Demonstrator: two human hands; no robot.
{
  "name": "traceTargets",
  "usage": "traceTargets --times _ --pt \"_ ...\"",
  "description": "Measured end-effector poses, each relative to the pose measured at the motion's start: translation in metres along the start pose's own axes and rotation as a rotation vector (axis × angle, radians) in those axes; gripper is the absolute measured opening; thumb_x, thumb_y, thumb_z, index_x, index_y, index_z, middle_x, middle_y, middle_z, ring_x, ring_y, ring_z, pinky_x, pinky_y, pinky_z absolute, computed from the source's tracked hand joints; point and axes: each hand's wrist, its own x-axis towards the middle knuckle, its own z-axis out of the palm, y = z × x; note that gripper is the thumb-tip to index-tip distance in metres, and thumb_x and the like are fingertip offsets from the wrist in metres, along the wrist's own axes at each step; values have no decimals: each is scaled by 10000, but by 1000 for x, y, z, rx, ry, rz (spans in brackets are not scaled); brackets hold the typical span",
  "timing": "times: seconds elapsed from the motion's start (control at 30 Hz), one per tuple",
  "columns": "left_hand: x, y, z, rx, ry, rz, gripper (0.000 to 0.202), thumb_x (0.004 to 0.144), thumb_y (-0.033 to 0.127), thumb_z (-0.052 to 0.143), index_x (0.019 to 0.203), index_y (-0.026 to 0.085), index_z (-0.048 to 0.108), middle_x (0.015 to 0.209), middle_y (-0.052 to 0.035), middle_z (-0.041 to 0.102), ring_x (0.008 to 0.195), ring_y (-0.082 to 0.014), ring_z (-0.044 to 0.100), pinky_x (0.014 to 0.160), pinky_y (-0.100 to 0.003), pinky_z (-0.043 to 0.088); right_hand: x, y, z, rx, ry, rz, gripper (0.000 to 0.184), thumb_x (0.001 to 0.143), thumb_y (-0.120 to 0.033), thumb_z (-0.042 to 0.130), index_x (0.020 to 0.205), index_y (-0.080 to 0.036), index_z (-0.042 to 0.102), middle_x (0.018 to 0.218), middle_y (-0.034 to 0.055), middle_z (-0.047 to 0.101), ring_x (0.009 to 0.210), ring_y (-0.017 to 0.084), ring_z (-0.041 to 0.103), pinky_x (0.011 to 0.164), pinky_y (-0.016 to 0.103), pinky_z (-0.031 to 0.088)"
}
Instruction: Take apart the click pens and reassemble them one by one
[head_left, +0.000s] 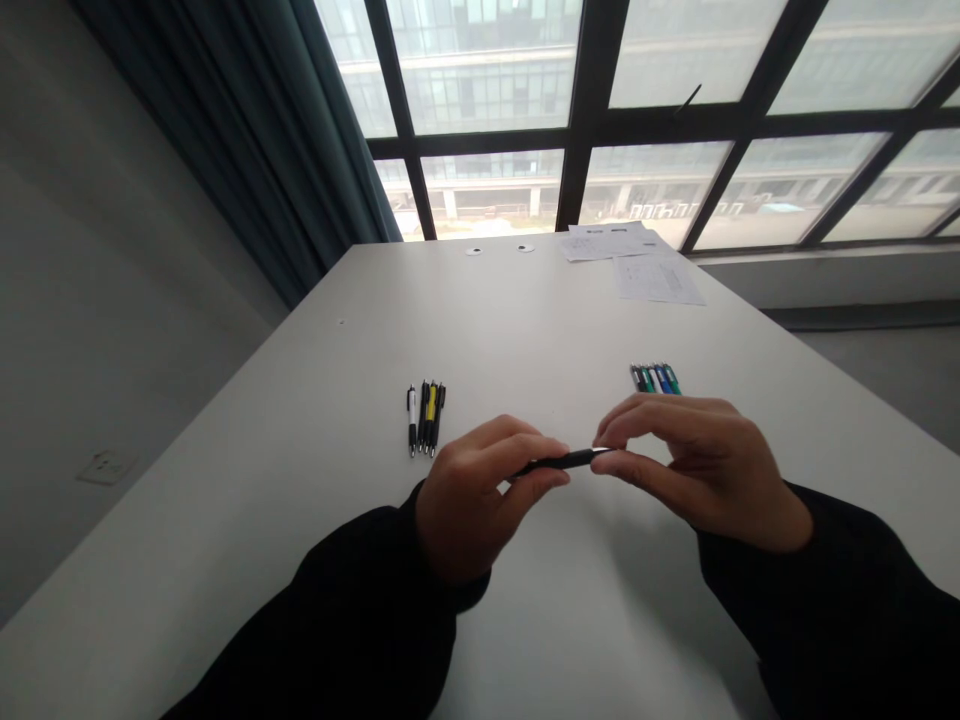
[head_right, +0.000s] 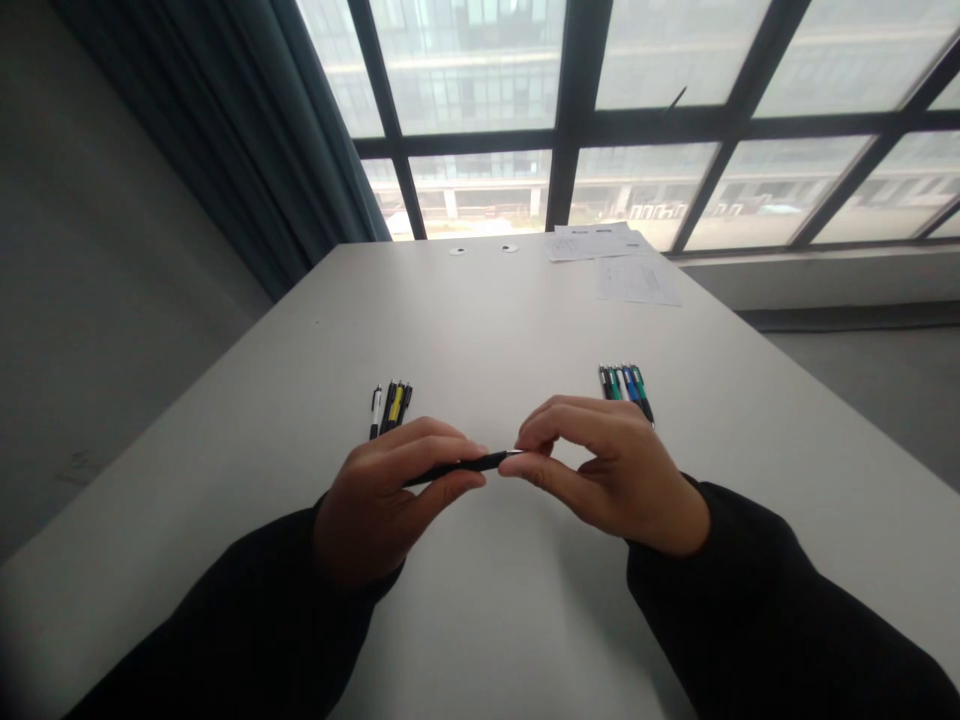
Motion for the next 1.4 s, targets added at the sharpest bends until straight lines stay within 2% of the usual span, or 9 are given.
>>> traceTargets --times 0.13,0.33,0.47,0.6,0.67,0.77,0.93,1.23,1.4 --pt "0 -1 -1 7 -5 15 112 831 118 705 940 128 728 884 -70 716 801 -140 670 739 -245 554 -1 -2 0 -126 -125 -27 375 957 -283 564 601 -168 564 572 8 569 477 92 475 473 250 348" --pt "-1 -2 -3 30 -23 15 117 850 133 683 958 148 724 892 -74 713 795 -150 666 732 -270 565 -1 -4 -2 -62 -76 -39 140 873 -273 683 955 -178 621 760 30 653 604 128 576 562 244 446" --pt "-3 -3 -2 42 -41 30 127 854 112 670 969 140 716 896 -75 706 797 -147 660 730 -265 565 0 -6 0 -157 -97 -75 259 972 -303 519 755 -183 591 580 -3 538 486 111 460 482 258 333" --pt "-3 -4 -1 82 -37 40 124 870 117 650 977 136 709 902 -78 698 810 -149 655 748 -272 564 0 -6 1 -104 -103 -65 182 952 -351 555 926 -176 597 717 32 624 575 126 545 528 239 402" --pt "-3 -5 -1 98 -43 53 118 873 122 649 975 140 706 899 -77 699 815 -151 655 755 -277 567 0 -6 2 -168 -116 -61 157 956 -293 542 857 -181 590 662 16 600 539 118 518 523 240 387" --pt "-2 -6 -1 119 -48 79 120 875 112 641 979 133 698 887 -77 702 810 -149 658 748 -271 573 0 -5 2 -230 -136 -4 367 1008 -322 425 693 -185 552 519 -17 492 442 102 434 471 250 318" --pt "-2 -7 -1 184 -37 127 132 892 122 618 1003 134 689 901 -84 706 821 -157 664 757 -277 579 0 -4 3 -194 -166 -16 201 971 -335 513 872 -175 582 614 -2 569 489 106 468 491 237 337" --pt "-1 -10 -7 442 35 309 78 855 118 669 902 171 704 823 -41 715 716 -138 636 695 -284 534 -1 -4 13 -19 -262 175 416 1024 -323 388 655 -184 519 521 -32 513 459 85 474 515 226 349" --pt "0 -10 -8 389 18 299 90 873 139 655 955 142 692 865 -59 743 754 -161 667 709 -306 539 0 -6 11 -83 -197 128 287 976 -360 495 753 -183 533 592 -25 517 504 98 433 514 236 332"
